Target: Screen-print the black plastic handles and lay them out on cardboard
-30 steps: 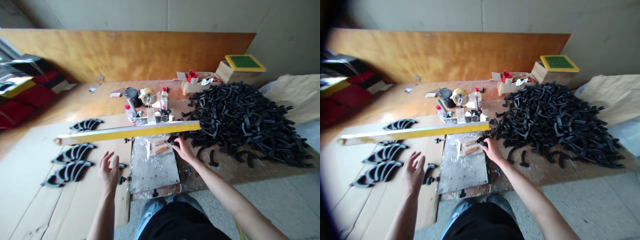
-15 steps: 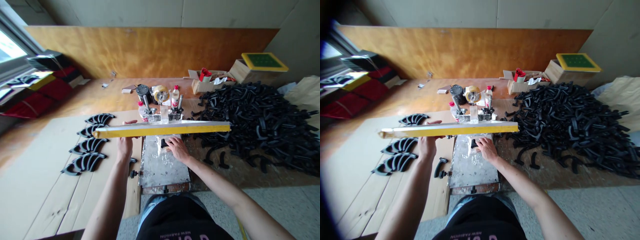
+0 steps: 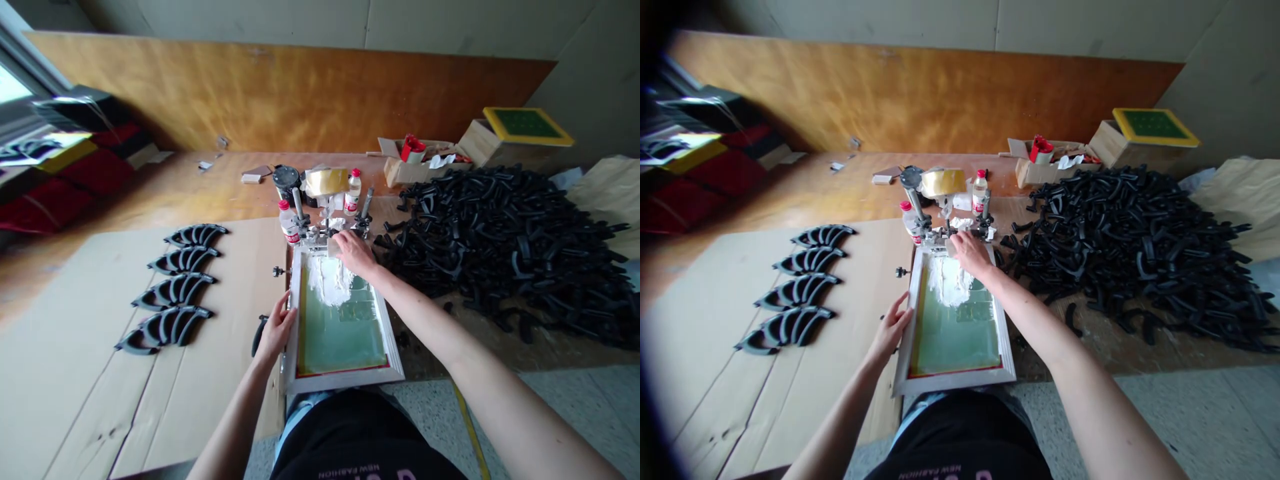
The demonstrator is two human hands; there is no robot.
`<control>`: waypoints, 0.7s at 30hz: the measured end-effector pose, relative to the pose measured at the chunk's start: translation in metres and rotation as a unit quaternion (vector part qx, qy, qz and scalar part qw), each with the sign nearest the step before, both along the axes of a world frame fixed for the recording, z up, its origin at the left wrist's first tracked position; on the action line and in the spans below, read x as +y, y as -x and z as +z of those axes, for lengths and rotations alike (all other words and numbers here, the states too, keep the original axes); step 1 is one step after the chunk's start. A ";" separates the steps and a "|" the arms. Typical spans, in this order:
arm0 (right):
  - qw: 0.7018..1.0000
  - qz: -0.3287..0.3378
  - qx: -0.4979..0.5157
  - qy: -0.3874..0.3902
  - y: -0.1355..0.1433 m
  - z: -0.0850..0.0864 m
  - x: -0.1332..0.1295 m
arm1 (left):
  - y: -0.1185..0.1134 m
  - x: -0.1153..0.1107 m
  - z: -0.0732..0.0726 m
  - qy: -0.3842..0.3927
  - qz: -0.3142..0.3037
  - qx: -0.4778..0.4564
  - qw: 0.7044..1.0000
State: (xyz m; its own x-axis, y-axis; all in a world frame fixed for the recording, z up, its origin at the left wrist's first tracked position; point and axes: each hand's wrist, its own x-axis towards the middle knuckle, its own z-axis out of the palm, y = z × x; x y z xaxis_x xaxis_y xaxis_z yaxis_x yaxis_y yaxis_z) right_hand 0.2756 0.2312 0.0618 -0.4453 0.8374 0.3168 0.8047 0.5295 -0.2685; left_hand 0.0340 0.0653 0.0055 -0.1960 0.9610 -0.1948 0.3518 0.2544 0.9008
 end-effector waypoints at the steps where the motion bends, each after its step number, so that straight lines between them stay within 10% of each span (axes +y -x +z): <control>1: 0.999 0.004 -0.029 0.026 0.007 -0.004 0.000 | 0.000 0.001 -0.006 0.013 -0.003 0.000 1.000; 10: 0.957 0.275 -0.088 0.034 -0.023 -0.016 -0.059 | 0.002 -0.001 -0.012 0.045 0.020 -0.034 0.998; 21: 0.975 0.223 -0.008 -0.006 -0.023 -0.032 -0.068 | -0.004 -0.001 0.007 0.039 0.031 -0.050 0.998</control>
